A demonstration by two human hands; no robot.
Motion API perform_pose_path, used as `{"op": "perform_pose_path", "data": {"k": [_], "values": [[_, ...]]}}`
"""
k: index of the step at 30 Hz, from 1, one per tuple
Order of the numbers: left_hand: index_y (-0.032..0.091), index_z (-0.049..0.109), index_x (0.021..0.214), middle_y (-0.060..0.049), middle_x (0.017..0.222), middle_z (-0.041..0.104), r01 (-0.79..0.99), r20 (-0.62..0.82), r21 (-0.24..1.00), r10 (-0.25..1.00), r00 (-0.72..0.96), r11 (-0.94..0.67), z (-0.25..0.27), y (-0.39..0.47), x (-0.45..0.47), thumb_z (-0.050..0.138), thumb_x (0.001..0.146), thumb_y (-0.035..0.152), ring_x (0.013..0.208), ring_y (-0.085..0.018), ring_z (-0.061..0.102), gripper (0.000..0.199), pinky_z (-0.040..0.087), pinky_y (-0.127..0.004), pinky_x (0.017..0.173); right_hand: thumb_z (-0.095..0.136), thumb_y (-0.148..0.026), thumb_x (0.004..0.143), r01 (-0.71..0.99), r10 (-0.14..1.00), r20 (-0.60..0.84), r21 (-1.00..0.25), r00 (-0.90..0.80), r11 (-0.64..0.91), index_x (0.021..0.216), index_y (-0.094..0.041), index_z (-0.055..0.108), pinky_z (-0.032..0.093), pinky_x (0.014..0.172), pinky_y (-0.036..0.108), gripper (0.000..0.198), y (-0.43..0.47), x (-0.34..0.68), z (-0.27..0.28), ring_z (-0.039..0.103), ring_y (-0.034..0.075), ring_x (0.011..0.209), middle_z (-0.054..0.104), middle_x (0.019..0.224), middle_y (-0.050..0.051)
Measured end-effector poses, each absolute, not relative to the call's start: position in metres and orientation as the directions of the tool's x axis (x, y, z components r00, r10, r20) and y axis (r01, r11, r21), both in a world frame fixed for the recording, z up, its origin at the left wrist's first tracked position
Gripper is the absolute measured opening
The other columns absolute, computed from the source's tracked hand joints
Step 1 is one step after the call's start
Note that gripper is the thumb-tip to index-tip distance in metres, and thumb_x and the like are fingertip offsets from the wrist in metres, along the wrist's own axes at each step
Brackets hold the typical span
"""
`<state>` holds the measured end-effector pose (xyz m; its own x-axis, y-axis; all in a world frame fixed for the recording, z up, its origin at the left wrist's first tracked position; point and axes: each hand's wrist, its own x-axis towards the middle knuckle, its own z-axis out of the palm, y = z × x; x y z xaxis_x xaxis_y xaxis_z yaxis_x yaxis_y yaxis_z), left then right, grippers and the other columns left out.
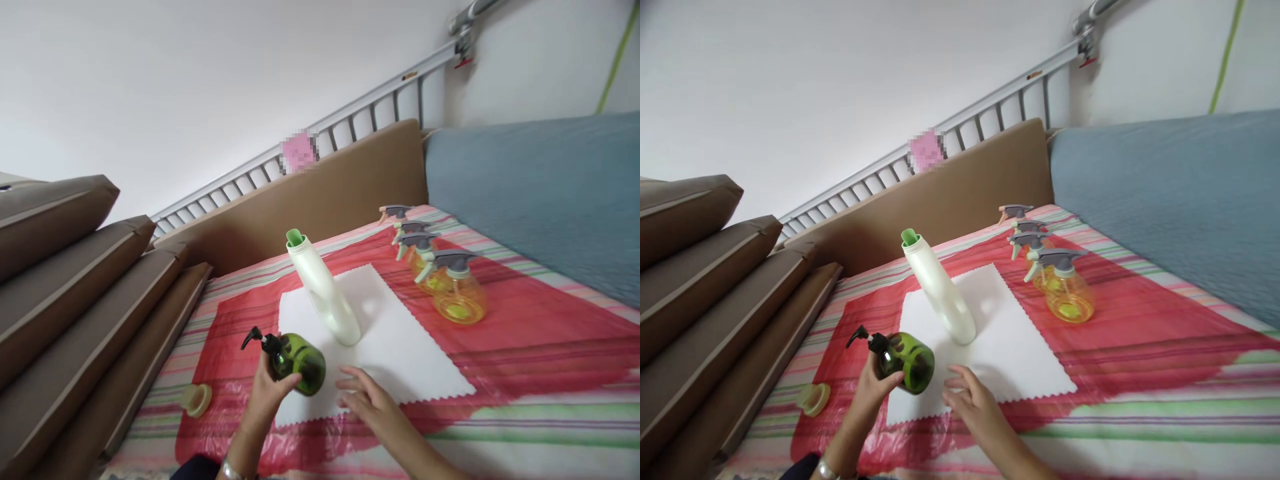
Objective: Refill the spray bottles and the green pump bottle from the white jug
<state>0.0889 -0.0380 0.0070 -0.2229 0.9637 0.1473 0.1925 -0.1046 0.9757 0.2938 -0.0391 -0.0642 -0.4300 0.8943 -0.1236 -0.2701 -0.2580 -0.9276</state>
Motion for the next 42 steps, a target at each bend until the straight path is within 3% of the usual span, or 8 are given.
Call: {"op": "perform_pose_path", "data": {"k": [2, 5, 12, 19, 26, 33, 38, 42], "values": [[0.016, 0.049, 0.119, -0.016, 0.119, 0.058, 0.134, 0.150, 0.983, 0.974, -0.169, -0.128, 0.014, -0.044, 0.104, 0.082, 0.048, 0.031, 0.112, -0.033, 0.052, 0.079, 0.044, -0.042, 0.092, 0.062, -0.055, 0.068, -0.497, 0.858, -0.118, -0.772, -0.500, -0.396, 0.132, -0.029, 0.027, 0.047, 0.076, 0.039, 0.078, -0.041, 0.298, -0.053, 0.056, 0.024, 0.097, 0.046, 0.125, 0.011], [0.018, 0.047, 0.122, -0.015, 0.120, 0.057, 0.032, 0.137, 0.990, 0.988, -0.065, -0.135, 0.019, -0.050, 0.126, 0.083, 0.047, 0.036, 0.113, -0.034, 0.051, 0.085, 0.044, -0.041, 0.092, 0.067, -0.047, 0.069, -0.698, 0.804, 0.065, -0.541, -0.591, -0.469, 0.135, -0.036, 0.017, 0.045, 0.080, 0.046, 0.084, -0.048, 0.306, -0.036, 0.052, 0.027, 0.105, 0.037, 0.135, 0.010], [0.020, 0.043, 0.127, -0.015, 0.123, 0.054, -0.004, 0.103, 0.995, 0.990, 0.099, -0.103, 0.028, -0.062, 0.153, 0.083, 0.045, 0.040, 0.115, -0.035, 0.048, 0.093, 0.039, -0.042, 0.096, 0.062, -0.033, 0.076, -0.761, 0.757, 0.174, -0.329, -0.630, -0.559, 0.136, -0.033, 0.017, 0.041, 0.083, 0.050, 0.075, -0.057, 0.312, -0.042, 0.053, 0.030, 0.105, 0.046, 0.130, 0.010], [0.025, 0.052, 0.119, -0.013, 0.133, 0.046, -0.103, 0.180, 0.979, 0.983, 0.036, -0.175, 0.042, -0.054, 0.159, 0.080, 0.044, 0.051, 0.124, -0.035, 0.038, 0.085, 0.034, -0.045, 0.101, 0.064, -0.032, 0.075, -0.788, 0.809, 0.128, -0.358, -0.573, -0.501, 0.134, -0.033, 0.022, 0.045, 0.076, 0.044, 0.072, -0.056, 0.318, -0.029, 0.051, 0.031, 0.108, 0.041, 0.135, 0.011], [0.018, 0.064, 0.098, -0.013, 0.110, 0.063, -0.092, 0.148, 0.983, 0.981, -0.129, -0.160, 0.056, -0.046, 0.157, 0.070, 0.067, 0.037, 0.108, -0.031, 0.053, 0.037, 0.037, -0.046, 0.096, 0.069, -0.031, 0.069, -0.790, 0.850, 0.065, -0.411, -0.523, -0.454, 0.130, -0.033, 0.028, 0.044, 0.080, 0.042, 0.074, -0.054, 0.320, -0.023, 0.051, 0.029, 0.110, 0.039, 0.137, 0.009], [0.020, 0.060, 0.110, -0.015, 0.133, 0.047, -0.203, 0.146, 0.968, 0.989, -0.029, -0.149, 0.063, -0.049, 0.161, 0.071, 0.060, 0.050, 0.122, -0.036, 0.040, 0.059, 0.035, -0.048, 0.097, 0.062, -0.034, 0.077, -0.782, 0.820, 0.102, -0.388, -0.563, -0.488, 0.130, -0.030, 0.034, 0.040, 0.089, 0.045, 0.060, -0.055, 0.317, -0.028, 0.050, 0.027, 0.111, 0.045, 0.132, 0.009], [0.017, 0.065, 0.090, -0.015, 0.115, 0.060, -0.154, 0.151, 0.974, 0.984, -0.093, -0.164, 0.062, -0.049, 0.158, 0.075, 0.059, 0.040, 0.117, -0.036, 0.046, 0.040, 0.035, -0.049, 0.096, 0.064, -0.037, 0.074, -0.764, 0.828, 0.058, -0.428, -0.557, -0.484, 0.129, -0.031, 0.036, 0.043, 0.084, 0.045, 0.062, -0.056, 0.319, -0.025, 0.051, 0.028, 0.110, 0.046, 0.131, 0.009], [0.020, 0.061, 0.109, -0.014, 0.129, 0.051, -0.185, 0.093, 0.978, 0.996, -0.009, -0.093, 0.061, -0.050, 0.158, 0.074, 0.058, 0.046, 0.120, -0.034, 0.042, 0.058, 0.033, -0.047, 0.099, 0.063, -0.036, 0.075, -0.766, 0.820, 0.086, -0.421, -0.567, -0.485, 0.131, -0.031, 0.033, 0.041, 0.088, 0.045, 0.064, -0.054, 0.321, -0.027, 0.048, 0.027, 0.113, 0.043, 0.134, 0.008]]}}
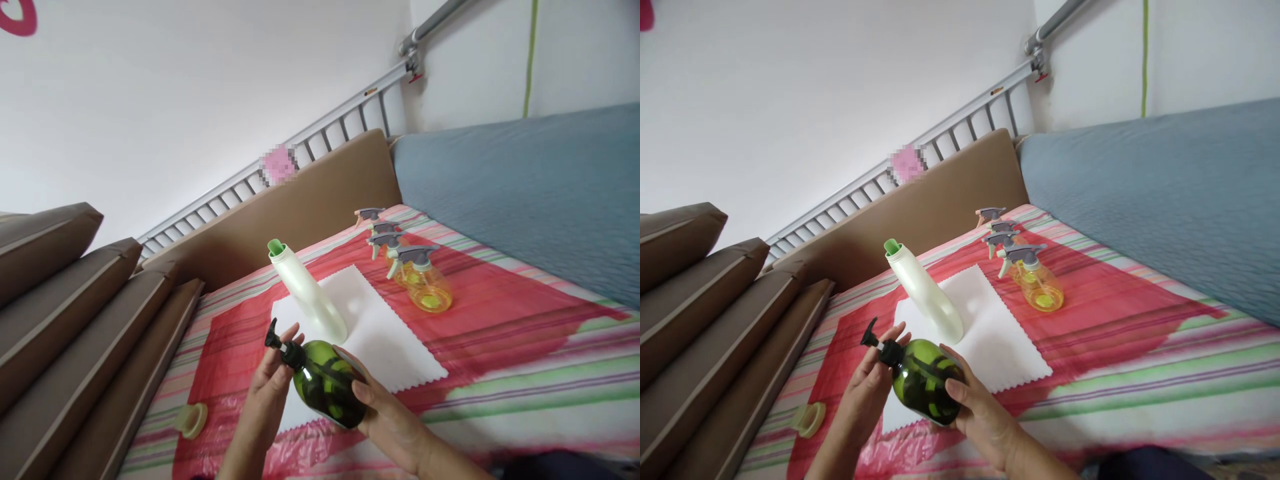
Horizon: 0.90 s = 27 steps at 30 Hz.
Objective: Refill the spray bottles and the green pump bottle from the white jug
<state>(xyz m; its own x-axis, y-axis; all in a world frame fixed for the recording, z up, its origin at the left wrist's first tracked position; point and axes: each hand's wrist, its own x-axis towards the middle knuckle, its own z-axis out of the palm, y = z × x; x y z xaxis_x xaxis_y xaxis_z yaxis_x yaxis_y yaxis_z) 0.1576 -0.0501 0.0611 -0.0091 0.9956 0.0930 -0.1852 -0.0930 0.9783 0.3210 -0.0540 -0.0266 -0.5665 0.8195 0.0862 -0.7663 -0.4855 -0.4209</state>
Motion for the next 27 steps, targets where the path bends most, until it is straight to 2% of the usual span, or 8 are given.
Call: {"op": "perform_pose_path", "data": {"k": [3, 8, 13, 17, 19, 21, 24, 27], "values": [[0.022, 0.062, 0.106, -0.013, 0.126, 0.054, -0.184, 0.142, 0.972, 0.989, -0.046, -0.148, 0.059, -0.049, 0.158, 0.079, 0.048, 0.047, 0.116, -0.035, 0.047, 0.066, 0.040, -0.044, 0.092, 0.063, -0.035, 0.076, -0.763, 0.813, 0.100, -0.428, -0.573, -0.485, 0.131, -0.031, 0.033, 0.038, 0.092, 0.046, 0.063, -0.053, 0.322, -0.029, 0.048, 0.027, 0.114, 0.042, 0.135, 0.008], [0.017, 0.066, 0.097, -0.014, 0.117, 0.060, -0.047, 0.114, 0.992, 0.991, -0.072, -0.118, 0.058, -0.049, 0.153, 0.070, 0.065, 0.040, 0.111, -0.031, 0.051, 0.040, 0.037, -0.044, 0.095, 0.058, -0.034, 0.080, -0.770, 0.815, 0.105, -0.415, -0.570, -0.485, 0.131, -0.030, 0.034, 0.037, 0.093, 0.046, 0.057, -0.052, 0.323, -0.031, 0.047, 0.026, 0.116, 0.042, 0.135, 0.009], [0.018, 0.065, 0.103, -0.014, 0.120, 0.058, -0.088, 0.156, 0.983, 0.986, -0.063, -0.161, 0.058, -0.051, 0.155, 0.077, 0.052, 0.048, 0.112, -0.033, 0.049, 0.061, 0.040, -0.042, 0.092, 0.063, -0.034, 0.076, -0.755, 0.813, 0.080, -0.433, -0.577, -0.492, 0.130, -0.031, 0.036, 0.038, 0.092, 0.046, 0.060, -0.053, 0.324, -0.027, 0.048, 0.027, 0.114, 0.043, 0.134, 0.008], [0.019, 0.069, 0.091, -0.009, 0.103, 0.066, -0.076, 0.175, 0.981, 0.982, -0.073, -0.180, 0.059, -0.053, 0.156, 0.075, 0.060, 0.037, 0.092, -0.025, 0.059, 0.037, 0.045, -0.035, 0.083, 0.066, -0.036, 0.073, -0.754, 0.824, 0.057, -0.443, -0.564, -0.485, 0.126, -0.030, 0.042, 0.039, 0.092, 0.045, 0.058, -0.055, 0.324, -0.023, 0.050, 0.026, 0.111, 0.048, 0.130, 0.007], [0.020, 0.068, 0.095, -0.009, 0.105, 0.065, -0.044, 0.183, 0.982, 0.982, -0.037, -0.185, 0.060, -0.054, 0.155, 0.071, 0.066, 0.034, 0.094, -0.024, 0.058, 0.032, 0.044, -0.034, 0.085, 0.065, -0.037, 0.074, -0.748, 0.815, 0.062, -0.444, -0.575, -0.494, 0.125, -0.029, 0.044, 0.041, 0.091, 0.044, 0.056, -0.055, 0.324, -0.024, 0.051, 0.025, 0.110, 0.052, 0.127, 0.007], [0.020, 0.067, 0.100, -0.010, 0.112, 0.063, -0.003, 0.166, 0.986, 0.986, -0.008, -0.166, 0.060, -0.055, 0.152, 0.067, 0.071, 0.034, 0.103, -0.027, 0.055, 0.032, 0.040, -0.037, 0.091, 0.063, -0.040, 0.075, -0.732, 0.801, 0.052, -0.443, -0.597, -0.517, 0.124, -0.028, 0.046, 0.045, 0.085, 0.040, 0.054, -0.054, 0.324, -0.026, 0.054, 0.025, 0.107, 0.057, 0.120, 0.007], [0.018, 0.066, 0.103, -0.012, 0.118, 0.060, 0.050, 0.155, 0.986, 0.988, 0.027, -0.156, 0.059, -0.057, 0.148, 0.063, 0.073, 0.037, 0.116, -0.031, 0.046, 0.035, 0.033, -0.042, 0.099, 0.053, -0.051, 0.080, -0.648, 0.723, 0.002, -0.444, -0.691, -0.619, 0.117, -0.021, 0.054, 0.051, 0.062, 0.031, 0.048, -0.052, 0.324, -0.030, 0.063, 0.023, 0.085, 0.066, 0.101, 0.010], [0.017, 0.065, 0.105, -0.012, 0.120, 0.059, 0.090, 0.143, 0.985, 0.987, 0.080, -0.150, 0.058, -0.059, 0.147, 0.060, 0.075, 0.040, 0.119, -0.031, 0.043, 0.037, 0.030, -0.042, 0.102, 0.033, -0.063, 0.083, -0.507, 0.572, -0.025, -0.431, -0.820, -0.746, 0.109, -0.013, 0.058, 0.049, 0.047, 0.027, 0.062, -0.051, 0.323, -0.031, 0.065, 0.022, 0.065, 0.069, 0.083, 0.012]]}}
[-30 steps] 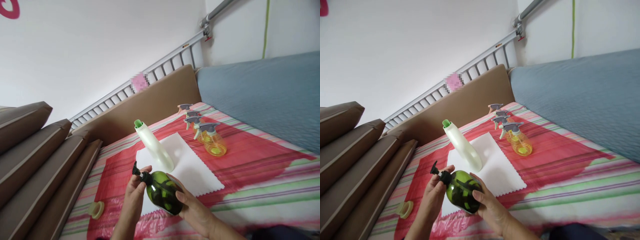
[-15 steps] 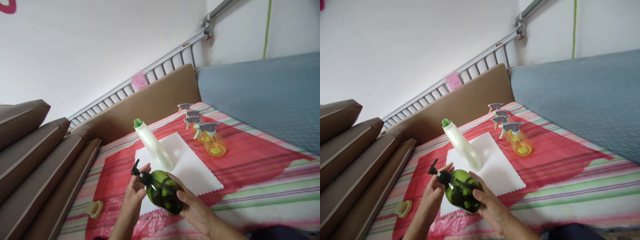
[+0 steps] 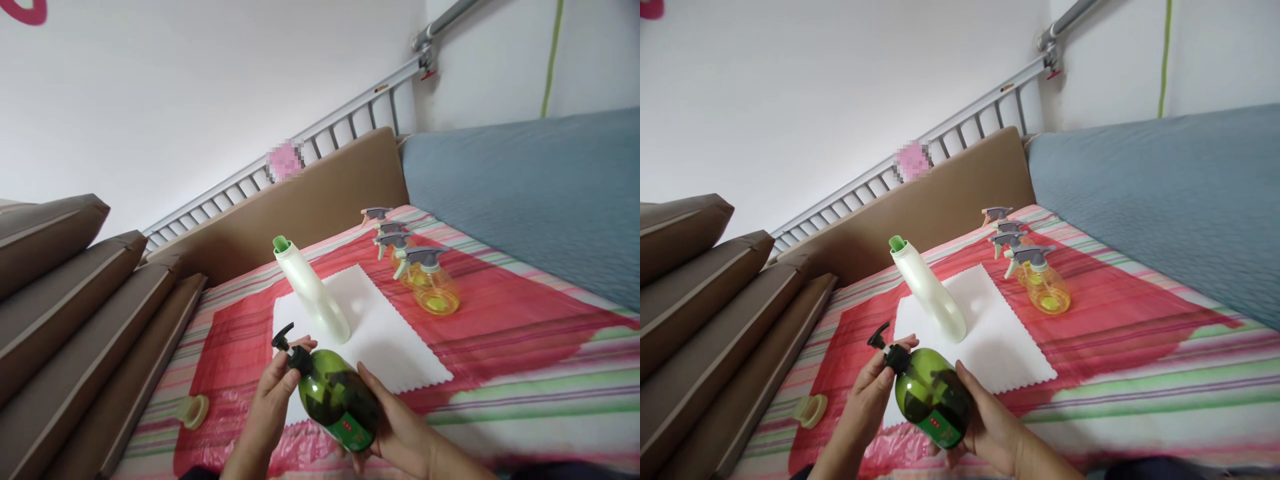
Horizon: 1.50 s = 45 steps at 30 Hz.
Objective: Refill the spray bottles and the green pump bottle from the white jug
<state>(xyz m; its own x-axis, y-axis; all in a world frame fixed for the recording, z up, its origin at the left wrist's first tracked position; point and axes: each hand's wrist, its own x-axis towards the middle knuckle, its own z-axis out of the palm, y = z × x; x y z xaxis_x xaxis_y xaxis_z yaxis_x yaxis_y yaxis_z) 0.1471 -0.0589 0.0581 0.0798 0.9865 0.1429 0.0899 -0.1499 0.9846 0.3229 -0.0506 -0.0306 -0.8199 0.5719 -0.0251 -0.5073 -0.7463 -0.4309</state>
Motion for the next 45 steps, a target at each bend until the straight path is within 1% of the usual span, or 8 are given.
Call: {"op": "perform_pose_path", "data": {"k": [8, 18, 23, 27, 31, 34, 39, 45], "values": [[0.020, 0.064, 0.093, -0.008, 0.102, 0.065, 0.018, 0.174, 0.985, 0.982, -0.075, -0.174, 0.057, -0.055, 0.153, 0.070, 0.066, 0.038, 0.090, -0.023, 0.056, 0.033, 0.043, -0.032, 0.079, 0.038, -0.057, 0.085, -0.544, 0.635, -0.085, -0.437, -0.768, -0.716, 0.106, -0.013, 0.060, 0.048, 0.047, 0.025, 0.054, -0.051, 0.324, -0.028, 0.066, 0.021, 0.066, 0.070, 0.087, 0.011], [0.017, 0.064, 0.104, -0.013, 0.115, 0.060, 0.014, 0.080, 0.996, 0.975, 0.209, -0.085, 0.067, -0.060, 0.147, 0.063, 0.073, 0.041, 0.113, -0.033, 0.046, 0.040, 0.032, -0.042, 0.098, 0.026, -0.071, 0.080, -0.364, 0.413, -0.053, -0.383, -0.909, -0.849, 0.112, -0.010, 0.055, 0.051, 0.046, 0.028, 0.075, -0.048, 0.326, -0.030, 0.066, 0.021, 0.056, 0.069, 0.076, 0.011], [0.021, 0.061, 0.104, -0.011, 0.115, 0.059, -0.046, 0.152, 0.988, 0.986, 0.073, -0.149, 0.065, -0.054, 0.149, 0.075, 0.055, 0.049, 0.113, -0.033, 0.046, 0.058, 0.037, -0.040, 0.091, 0.028, -0.066, 0.083, -0.438, 0.495, -0.055, -0.389, -0.867, -0.810, 0.114, -0.011, 0.053, 0.050, 0.045, 0.026, 0.068, -0.047, 0.326, -0.031, 0.066, 0.021, 0.059, 0.069, 0.083, 0.013], [0.020, 0.064, 0.083, -0.010, 0.105, 0.064, 0.005, 0.148, 0.989, 0.989, 0.009, -0.148, 0.062, -0.051, 0.147, 0.077, 0.057, 0.038, 0.104, -0.030, 0.052, 0.035, 0.040, -0.036, 0.084, 0.028, -0.064, 0.084, -0.435, 0.496, -0.050, -0.412, -0.867, -0.801, 0.116, -0.012, 0.051, 0.050, 0.046, 0.026, 0.065, -0.045, 0.328, -0.031, 0.066, 0.022, 0.060, 0.069, 0.084, 0.013], [0.020, 0.064, 0.102, -0.013, 0.123, 0.055, -0.020, 0.091, 0.996, 0.986, 0.139, -0.089, 0.067, -0.055, 0.149, 0.071, 0.065, 0.041, 0.118, -0.033, 0.042, 0.044, 0.035, -0.041, 0.093, 0.028, -0.064, 0.084, -0.434, 0.495, -0.051, -0.410, -0.867, -0.802, 0.117, -0.013, 0.051, 0.051, 0.045, 0.028, 0.065, -0.045, 0.328, -0.030, 0.066, 0.022, 0.059, 0.069, 0.086, 0.013], [0.024, 0.057, 0.114, -0.013, 0.132, 0.047, -0.091, 0.082, 0.993, 0.987, 0.141, -0.069, 0.064, -0.055, 0.152, 0.076, 0.054, 0.049, 0.121, -0.037, 0.038, 0.068, 0.035, -0.046, 0.094, 0.029, -0.062, 0.085, -0.455, 0.520, -0.046, -0.424, -0.853, -0.783, 0.115, -0.012, 0.053, 0.051, 0.046, 0.028, 0.063, -0.046, 0.327, -0.030, 0.066, 0.021, 0.060, 0.069, 0.084, 0.012], [0.019, 0.064, 0.085, -0.011, 0.112, 0.061, -0.034, 0.111, 0.993, 0.993, 0.043, -0.109, 0.054, -0.050, 0.148, 0.078, 0.055, 0.039, 0.108, -0.032, 0.049, 0.038, 0.038, -0.042, 0.090, 0.029, -0.063, 0.084, -0.438, 0.510, -0.064, -0.426, -0.858, -0.791, 0.111, -0.010, 0.056, 0.050, 0.046, 0.026, 0.065, -0.046, 0.328, -0.032, 0.066, 0.021, 0.059, 0.069, 0.080, 0.012], [0.022, 0.057, 0.115, -0.014, 0.132, 0.046, -0.138, 0.050, 0.990, 0.976, 0.211, -0.021, 0.059, -0.056, 0.149, 0.076, 0.056, 0.045, 0.123, -0.035, 0.036, 0.066, 0.033, -0.046, 0.097, 0.028, -0.063, 0.084, -0.453, 0.527, -0.061, -0.435, -0.848, -0.778, 0.108, -0.010, 0.058, 0.050, 0.045, 0.026, 0.065, -0.046, 0.330, -0.029, 0.066, 0.022, 0.060, 0.069, 0.079, 0.012]]}}
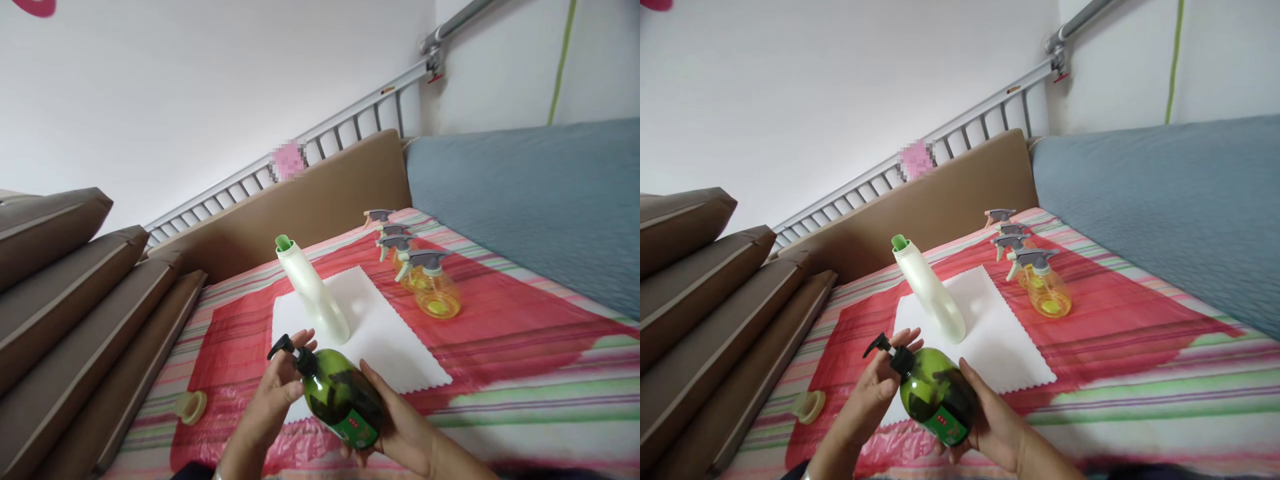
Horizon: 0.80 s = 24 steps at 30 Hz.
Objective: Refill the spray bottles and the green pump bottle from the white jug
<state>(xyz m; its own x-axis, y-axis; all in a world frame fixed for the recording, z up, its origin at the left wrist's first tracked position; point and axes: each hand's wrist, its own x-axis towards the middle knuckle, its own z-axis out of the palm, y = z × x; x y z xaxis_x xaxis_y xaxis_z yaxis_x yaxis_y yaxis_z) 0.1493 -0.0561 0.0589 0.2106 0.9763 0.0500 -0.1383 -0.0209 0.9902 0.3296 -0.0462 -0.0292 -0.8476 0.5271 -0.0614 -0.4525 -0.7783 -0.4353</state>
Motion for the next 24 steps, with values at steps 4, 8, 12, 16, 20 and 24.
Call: {"op": "perform_pose_path", "data": {"k": [4, 8, 12, 16, 20, 24], "values": [[0.020, 0.065, 0.091, -0.011, 0.116, 0.058, -0.145, 0.104, 0.985, 0.992, 0.066, -0.093, 0.051, -0.053, 0.153, 0.080, 0.051, 0.043, 0.112, -0.032, 0.047, 0.049, 0.038, -0.042, 0.092, 0.029, -0.063, 0.085, -0.457, 0.537, -0.058, -0.455, -0.841, -0.764, 0.109, -0.012, 0.057, 0.050, 0.047, 0.027, 0.063, -0.047, 0.330, -0.029, 0.066, 0.022, 0.062, 0.070, 0.081, 0.012], [0.019, 0.066, 0.087, -0.010, 0.109, 0.061, -0.091, 0.139, 0.987, 0.990, 0.037, -0.135, 0.044, -0.050, 0.151, 0.075, 0.061, 0.035, 0.096, -0.024, 0.053, 0.032, 0.040, -0.035, 0.085, 0.028, -0.063, 0.084, -0.455, 0.534, -0.075, -0.434, -0.842, -0.778, 0.110, -0.011, 0.056, 0.049, 0.046, 0.026, 0.064, -0.047, 0.330, -0.032, 0.066, 0.022, 0.060, 0.070, 0.080, 0.012], [0.019, 0.066, 0.092, -0.010, 0.109, 0.061, -0.058, 0.154, 0.987, 0.985, 0.077, -0.150, 0.049, -0.054, 0.151, 0.071, 0.065, 0.037, 0.103, -0.026, 0.049, 0.033, 0.039, -0.034, 0.086, 0.027, -0.064, 0.084, -0.437, 0.519, -0.084, -0.435, -0.851, -0.787, 0.115, -0.010, 0.053, 0.050, 0.045, 0.027, 0.067, -0.047, 0.331, -0.033, 0.066, 0.022, 0.058, 0.069, 0.075, 0.012], [0.018, 0.066, 0.093, -0.011, 0.118, 0.057, -0.024, 0.127, 0.992, 0.976, 0.177, -0.125, 0.059, -0.060, 0.152, 0.067, 0.069, 0.040, 0.111, -0.029, 0.045, 0.033, 0.037, -0.036, 0.089, 0.023, -0.069, 0.081, -0.387, 0.449, -0.062, -0.408, -0.892, -0.827, 0.115, -0.009, 0.054, 0.050, 0.045, 0.028, 0.075, -0.047, 0.331, -0.032, 0.066, 0.023, 0.057, 0.069, 0.080, 0.013], [0.019, 0.062, 0.106, -0.013, 0.130, 0.049, -0.039, 0.081, 0.996, 0.976, 0.202, -0.075, 0.064, -0.062, 0.156, 0.068, 0.066, 0.045, 0.120, -0.033, 0.039, 0.048, 0.035, -0.039, 0.094, 0.024, -0.068, 0.082, -0.417, 0.477, -0.048, -0.416, -0.877, -0.808, 0.116, -0.011, 0.053, 0.049, 0.045, 0.027, 0.071, -0.048, 0.331, -0.031, 0.066, 0.022, 0.058, 0.069, 0.082, 0.012], [0.021, 0.064, 0.092, -0.011, 0.116, 0.059, -0.089, 0.112, 0.990, 0.993, 0.022, -0.110, 0.059, -0.059, 0.159, 0.077, 0.054, 0.045, 0.111, -0.032, 0.047, 0.047, 0.040, -0.039, 0.087, 0.028, -0.063, 0.085, -0.457, 0.540, -0.061, -0.458, -0.840, -0.763, 0.113, -0.011, 0.055, 0.047, 0.046, 0.026, 0.065, -0.047, 0.331, -0.031, 0.066, 0.022, 0.059, 0.070, 0.079, 0.012]]}}
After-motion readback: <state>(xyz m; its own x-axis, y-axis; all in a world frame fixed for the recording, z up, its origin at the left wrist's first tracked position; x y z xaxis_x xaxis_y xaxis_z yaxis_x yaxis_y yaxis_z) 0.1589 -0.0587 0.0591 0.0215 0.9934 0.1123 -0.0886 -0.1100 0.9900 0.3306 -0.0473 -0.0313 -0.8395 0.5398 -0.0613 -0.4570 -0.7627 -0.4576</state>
